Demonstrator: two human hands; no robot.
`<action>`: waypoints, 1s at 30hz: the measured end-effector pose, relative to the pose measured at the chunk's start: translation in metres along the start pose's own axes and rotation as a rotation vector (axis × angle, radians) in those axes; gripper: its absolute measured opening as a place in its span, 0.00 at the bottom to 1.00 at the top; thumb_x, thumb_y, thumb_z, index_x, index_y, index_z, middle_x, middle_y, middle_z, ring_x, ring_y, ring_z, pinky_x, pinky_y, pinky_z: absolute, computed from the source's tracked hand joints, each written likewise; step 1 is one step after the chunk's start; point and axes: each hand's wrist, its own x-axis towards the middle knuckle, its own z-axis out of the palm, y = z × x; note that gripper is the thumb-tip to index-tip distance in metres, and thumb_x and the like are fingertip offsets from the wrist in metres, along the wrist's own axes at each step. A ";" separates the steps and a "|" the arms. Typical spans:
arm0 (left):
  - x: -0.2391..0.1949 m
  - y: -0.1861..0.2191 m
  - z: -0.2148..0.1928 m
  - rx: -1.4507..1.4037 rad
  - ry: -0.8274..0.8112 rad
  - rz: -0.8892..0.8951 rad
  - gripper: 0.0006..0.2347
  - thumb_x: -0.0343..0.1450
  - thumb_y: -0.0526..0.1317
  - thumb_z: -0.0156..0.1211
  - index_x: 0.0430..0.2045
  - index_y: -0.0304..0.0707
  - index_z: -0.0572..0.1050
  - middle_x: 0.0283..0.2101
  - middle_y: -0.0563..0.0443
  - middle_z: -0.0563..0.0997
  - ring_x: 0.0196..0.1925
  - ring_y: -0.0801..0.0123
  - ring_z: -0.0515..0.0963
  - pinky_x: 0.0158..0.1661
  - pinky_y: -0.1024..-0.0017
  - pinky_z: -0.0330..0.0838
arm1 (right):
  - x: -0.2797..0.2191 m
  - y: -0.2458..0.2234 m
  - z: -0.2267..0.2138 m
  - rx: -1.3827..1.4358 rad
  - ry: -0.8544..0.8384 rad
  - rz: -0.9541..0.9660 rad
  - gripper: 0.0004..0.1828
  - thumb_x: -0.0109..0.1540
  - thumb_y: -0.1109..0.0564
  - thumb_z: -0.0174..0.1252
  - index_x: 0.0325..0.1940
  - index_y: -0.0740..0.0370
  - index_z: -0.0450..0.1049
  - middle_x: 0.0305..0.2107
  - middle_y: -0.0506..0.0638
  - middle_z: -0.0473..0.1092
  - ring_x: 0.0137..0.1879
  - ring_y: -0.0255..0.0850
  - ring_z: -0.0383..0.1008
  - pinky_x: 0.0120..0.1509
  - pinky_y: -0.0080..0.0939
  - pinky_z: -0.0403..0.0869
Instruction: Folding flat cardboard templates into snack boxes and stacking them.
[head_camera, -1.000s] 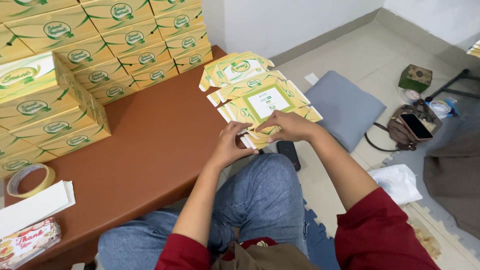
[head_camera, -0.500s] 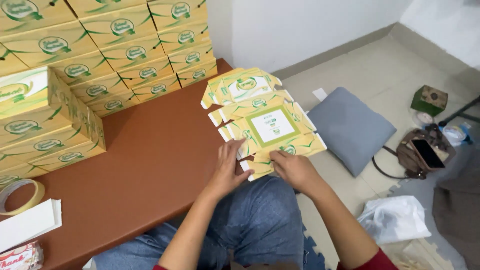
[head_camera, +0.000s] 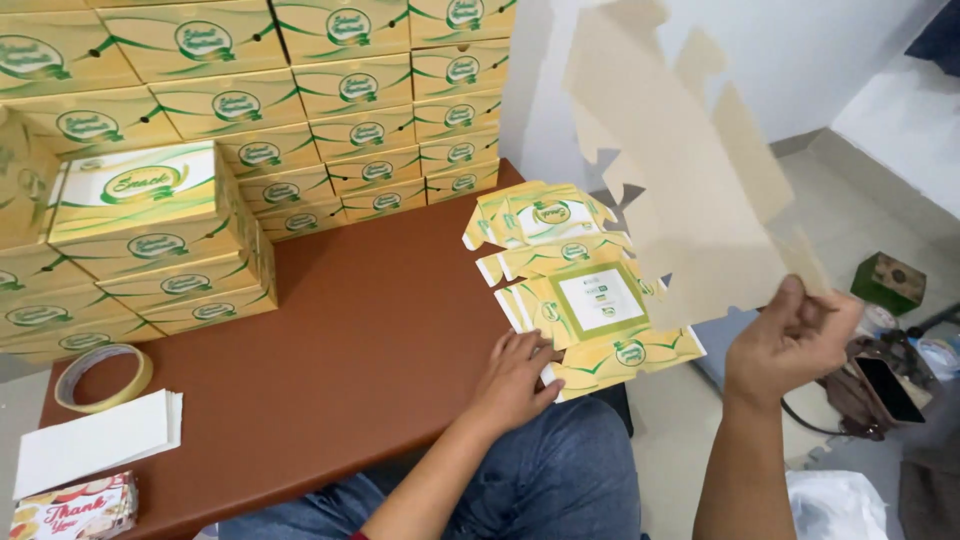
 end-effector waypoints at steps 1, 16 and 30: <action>-0.001 0.000 -0.002 -0.002 0.012 0.000 0.15 0.67 0.43 0.62 0.45 0.39 0.76 0.56 0.43 0.73 0.66 0.53 0.65 0.68 0.53 0.48 | 0.000 -0.007 0.003 0.005 -0.003 -0.011 0.09 0.80 0.67 0.50 0.49 0.71 0.57 0.29 0.54 0.62 0.31 0.38 0.59 0.39 0.38 0.63; -0.042 -0.002 0.025 0.094 0.092 0.063 0.17 0.68 0.44 0.60 0.44 0.29 0.78 0.49 0.35 0.78 0.51 0.49 0.74 0.55 0.59 0.63 | -0.092 -0.050 0.045 0.750 -0.061 0.995 0.05 0.69 0.62 0.52 0.48 0.60 0.63 0.28 0.43 0.67 0.24 0.24 0.67 0.26 0.21 0.68; -0.195 0.021 -0.049 0.790 0.336 0.105 0.21 0.71 0.43 0.64 0.60 0.62 0.71 0.56 0.63 0.66 0.59 0.72 0.62 0.59 0.65 0.51 | -0.189 -0.082 0.035 0.656 -0.846 1.326 0.25 0.58 0.70 0.57 0.58 0.73 0.60 0.41 0.71 0.71 0.40 0.58 0.80 0.33 0.49 0.87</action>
